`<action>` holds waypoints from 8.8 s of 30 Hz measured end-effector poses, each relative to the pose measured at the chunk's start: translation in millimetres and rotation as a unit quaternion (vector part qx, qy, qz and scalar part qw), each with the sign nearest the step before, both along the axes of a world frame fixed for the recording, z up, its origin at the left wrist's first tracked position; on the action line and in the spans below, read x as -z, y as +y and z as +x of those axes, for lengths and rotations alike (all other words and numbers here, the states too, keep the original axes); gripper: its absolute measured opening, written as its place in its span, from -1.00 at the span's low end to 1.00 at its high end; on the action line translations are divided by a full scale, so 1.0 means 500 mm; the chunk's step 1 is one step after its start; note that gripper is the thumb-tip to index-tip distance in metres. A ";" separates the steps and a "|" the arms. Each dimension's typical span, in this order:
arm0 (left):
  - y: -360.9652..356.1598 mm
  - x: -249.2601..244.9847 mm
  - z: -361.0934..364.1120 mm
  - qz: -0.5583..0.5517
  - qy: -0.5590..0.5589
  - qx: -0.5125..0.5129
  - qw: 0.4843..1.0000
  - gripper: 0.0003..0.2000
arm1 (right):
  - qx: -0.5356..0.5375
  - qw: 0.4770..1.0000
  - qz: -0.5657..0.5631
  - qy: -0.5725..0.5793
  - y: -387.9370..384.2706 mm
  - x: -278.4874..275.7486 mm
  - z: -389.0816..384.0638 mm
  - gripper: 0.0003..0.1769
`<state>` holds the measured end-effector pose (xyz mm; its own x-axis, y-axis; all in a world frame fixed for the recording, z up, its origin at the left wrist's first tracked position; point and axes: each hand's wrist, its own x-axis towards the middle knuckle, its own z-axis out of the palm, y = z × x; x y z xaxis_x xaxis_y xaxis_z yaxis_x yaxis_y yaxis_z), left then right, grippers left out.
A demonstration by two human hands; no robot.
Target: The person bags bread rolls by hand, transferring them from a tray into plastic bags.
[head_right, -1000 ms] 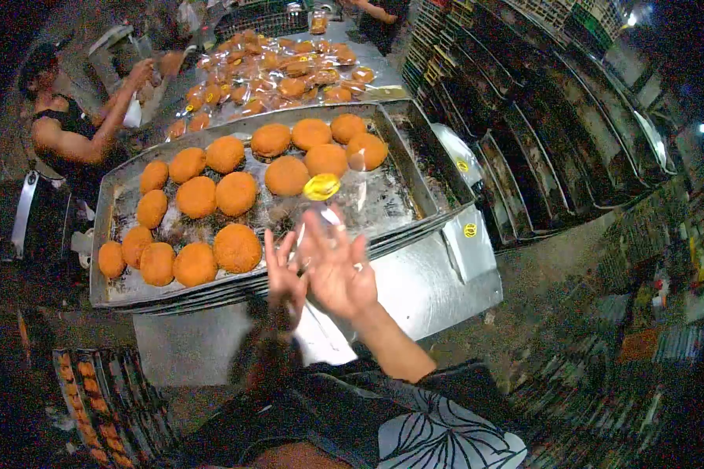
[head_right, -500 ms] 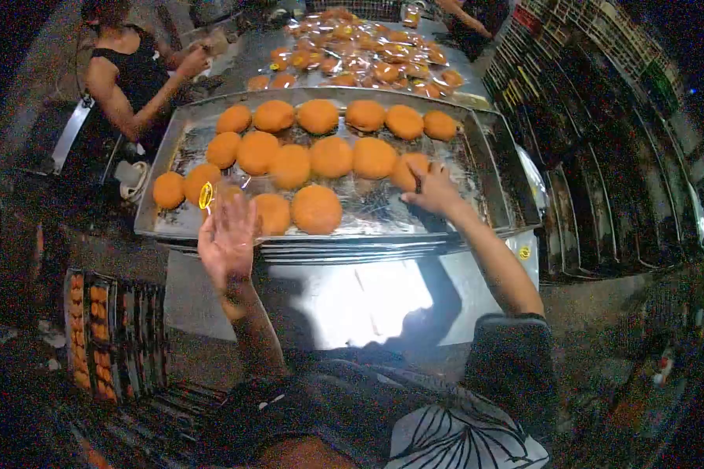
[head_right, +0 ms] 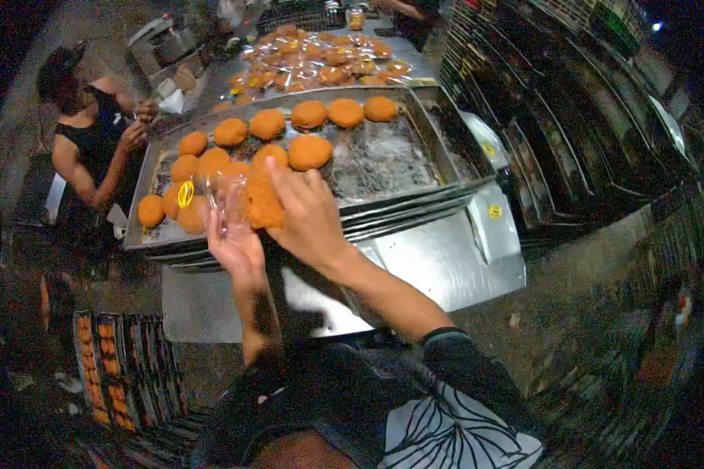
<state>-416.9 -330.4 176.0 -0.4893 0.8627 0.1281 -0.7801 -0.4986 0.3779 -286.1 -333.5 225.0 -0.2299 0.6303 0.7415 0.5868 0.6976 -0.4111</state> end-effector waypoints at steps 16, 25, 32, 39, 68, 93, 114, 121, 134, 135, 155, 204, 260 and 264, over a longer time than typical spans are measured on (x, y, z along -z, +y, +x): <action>-0.063 0.038 0.166 -0.055 -0.007 0.209 0.976 -0.65 | 0.061 0.980 -0.135 0.133 -0.051 0.105 0.044 0.03; -0.120 0.260 0.209 -0.075 0.710 0.321 0.622 -0.57 | 0.049 0.965 -0.003 0.256 0.170 0.001 0.163 -0.75; -0.077 0.525 0.186 0.078 0.825 0.316 0.462 -0.82 | -0.152 0.941 -0.300 0.037 0.036 0.213 0.189 -0.52; -0.093 0.348 0.205 -0.042 0.580 0.460 0.671 -0.61 | -0.031 0.872 -0.474 0.114 -0.173 0.417 0.246 -0.68; -0.079 0.036 -0.302 -0.034 -0.056 -0.092 0.994 -0.49 | -0.012 0.974 -0.198 -0.112 0.201 0.166 -0.159 -0.62; -0.120 0.453 0.212 0.005 0.825 0.158 0.542 -0.59 | 0.037 0.972 0.006 0.231 0.277 -0.015 0.071 -0.69; -0.081 0.274 0.206 -0.202 0.580 0.284 0.736 -0.78 | 0.036 0.885 -0.436 0.156 -0.151 0.318 0.224 -0.74; -0.085 0.157 0.110 -0.110 0.644 0.109 0.750 -0.88 | -0.033 0.771 -0.604 0.197 -0.096 0.261 0.111 -0.70; -0.023 0.101 -0.279 -0.160 0.221 -0.113 0.955 -0.49 | -0.029 0.990 -0.138 -0.004 0.130 0.125 -0.266 -0.48; -0.028 0.066 -0.297 -0.144 0.057 -0.130 0.979 -0.50 | 0.186 0.950 0.037 -0.247 0.184 0.189 -0.285 -0.44; 0.001 0.106 -0.004 -0.046 0.066 0.262 0.962 -0.53 | -0.063 0.925 -0.135 0.350 0.036 0.098 -0.143 -0.65; -0.001 0.059 -0.284 -0.071 -0.052 -0.078 0.993 -0.55 | 0.038 0.919 -0.338 -0.201 0.397 0.142 -0.205 -0.43; -0.023 0.085 0.143 -0.066 0.212 0.046 0.974 -0.44 | -0.425 0.435 -0.381 0.697 0.040 0.129 0.043 -0.32; 0.048 0.090 -0.044 -0.085 -0.009 0.190 0.978 -0.31 | -0.430 0.429 -0.495 0.621 0.073 0.158 -0.046 -0.32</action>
